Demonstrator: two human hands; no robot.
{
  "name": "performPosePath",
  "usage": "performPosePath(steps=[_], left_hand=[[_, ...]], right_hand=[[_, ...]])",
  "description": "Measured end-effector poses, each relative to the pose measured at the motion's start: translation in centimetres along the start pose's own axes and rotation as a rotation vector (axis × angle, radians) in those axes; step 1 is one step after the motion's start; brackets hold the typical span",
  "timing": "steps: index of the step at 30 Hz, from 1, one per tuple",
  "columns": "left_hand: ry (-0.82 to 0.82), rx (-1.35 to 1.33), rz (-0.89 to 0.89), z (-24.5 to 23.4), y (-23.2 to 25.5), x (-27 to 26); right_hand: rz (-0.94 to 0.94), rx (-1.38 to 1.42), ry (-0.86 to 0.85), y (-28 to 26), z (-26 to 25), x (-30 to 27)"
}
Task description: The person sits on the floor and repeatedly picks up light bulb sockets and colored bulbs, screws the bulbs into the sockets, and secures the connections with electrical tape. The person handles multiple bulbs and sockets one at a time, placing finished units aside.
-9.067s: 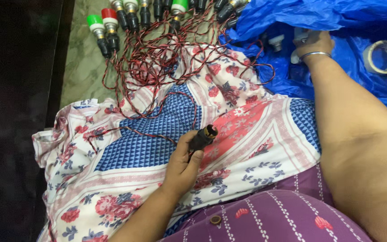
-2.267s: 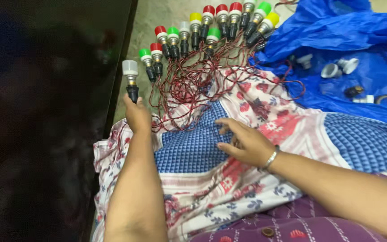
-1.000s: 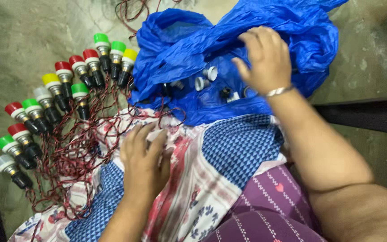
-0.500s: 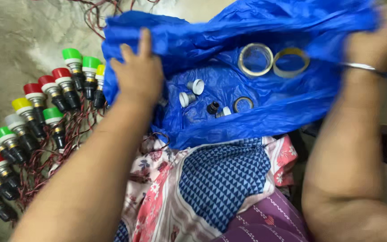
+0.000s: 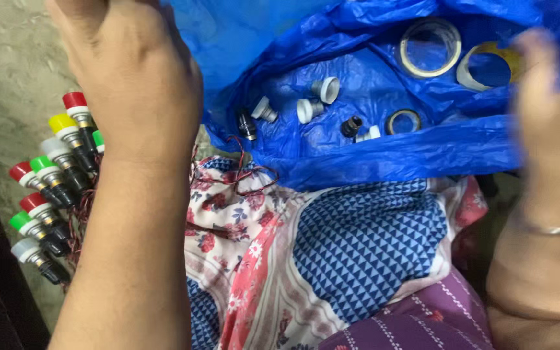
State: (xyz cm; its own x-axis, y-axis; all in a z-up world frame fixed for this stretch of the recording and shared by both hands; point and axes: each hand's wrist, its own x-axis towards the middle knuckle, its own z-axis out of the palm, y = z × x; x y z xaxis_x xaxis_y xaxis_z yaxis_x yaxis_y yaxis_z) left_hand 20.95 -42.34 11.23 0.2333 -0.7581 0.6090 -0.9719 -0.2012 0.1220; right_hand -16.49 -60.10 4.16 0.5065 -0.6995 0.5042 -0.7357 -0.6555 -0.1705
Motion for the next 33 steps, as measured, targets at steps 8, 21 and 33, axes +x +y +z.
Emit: performPosePath(steps=[8, 21, 33], left_hand=[[-0.079, -0.093, 0.191, -0.2, 5.5, -6.4], [-0.814, -0.508, 0.123, 6.2, 7.8, -15.4], [-0.301, -0.547, -0.213, -0.3, -1.9, -3.4]], right_hand=[[-0.115, 0.119, -0.784, -11.0, -0.6, -2.7], [-0.122, 0.354, -0.975, -5.1, 1.8, -10.6], [-0.25, 0.433, -0.651, -10.0, 0.9, -2.7]])
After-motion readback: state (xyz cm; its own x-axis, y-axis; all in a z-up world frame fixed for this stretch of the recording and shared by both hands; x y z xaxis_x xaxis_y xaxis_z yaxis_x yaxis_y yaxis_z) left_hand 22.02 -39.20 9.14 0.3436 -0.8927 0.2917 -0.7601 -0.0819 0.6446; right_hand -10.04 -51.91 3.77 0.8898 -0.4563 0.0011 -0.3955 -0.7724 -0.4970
